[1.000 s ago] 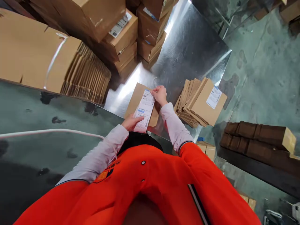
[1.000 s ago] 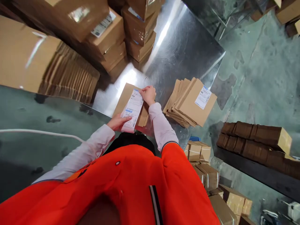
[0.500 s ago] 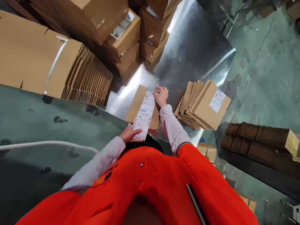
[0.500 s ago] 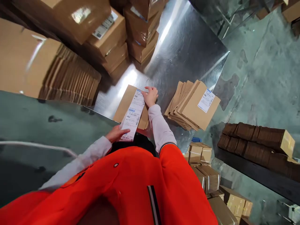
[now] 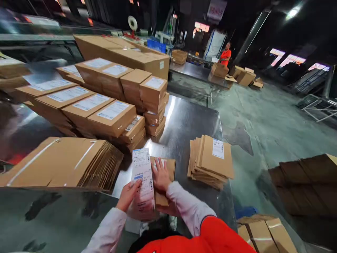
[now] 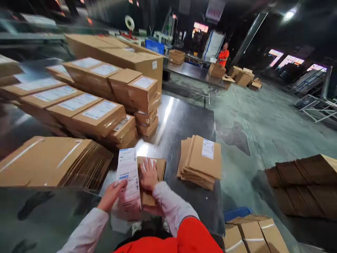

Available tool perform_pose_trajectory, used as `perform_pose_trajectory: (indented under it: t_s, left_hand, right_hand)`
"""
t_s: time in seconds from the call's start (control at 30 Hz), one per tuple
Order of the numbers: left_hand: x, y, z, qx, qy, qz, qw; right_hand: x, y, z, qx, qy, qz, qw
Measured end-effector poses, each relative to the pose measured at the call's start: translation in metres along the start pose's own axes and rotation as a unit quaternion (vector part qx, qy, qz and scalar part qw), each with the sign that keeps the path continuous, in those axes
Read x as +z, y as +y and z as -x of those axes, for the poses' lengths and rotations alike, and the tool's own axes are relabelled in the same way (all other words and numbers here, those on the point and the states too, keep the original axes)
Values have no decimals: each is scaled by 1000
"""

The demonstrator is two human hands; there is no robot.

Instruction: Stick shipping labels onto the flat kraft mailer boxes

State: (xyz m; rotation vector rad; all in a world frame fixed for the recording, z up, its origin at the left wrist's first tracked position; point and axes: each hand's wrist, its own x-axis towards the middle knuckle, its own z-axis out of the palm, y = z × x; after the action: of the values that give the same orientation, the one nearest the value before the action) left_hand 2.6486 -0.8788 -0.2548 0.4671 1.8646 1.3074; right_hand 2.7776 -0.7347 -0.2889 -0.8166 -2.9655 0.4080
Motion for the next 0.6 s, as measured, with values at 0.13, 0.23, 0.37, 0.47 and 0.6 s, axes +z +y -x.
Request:
perform_pose_trajectory:
  t_s: [0.13,0.23,0.37,0.47,0.6]
  left_hand:
    - [32,4,-34,78,113,-134,981]
    - [46,-7,-37,97,123,-244,957]
    - [50,-18,-35,112,92,-302,942]
    - [51,-18,-35,117,89,-298,943]
    - [53,-17,-31,107,82,-273,953]
  right_hand:
    - [23,-1,31,35,60,8,998]
    - [31,3,38,28,39,5,999]
    - [24,4,33,42,21,-41,998]
    - [19,3,32,46,14,-66,997]
    - [25,7,35,46,14,-69,996]
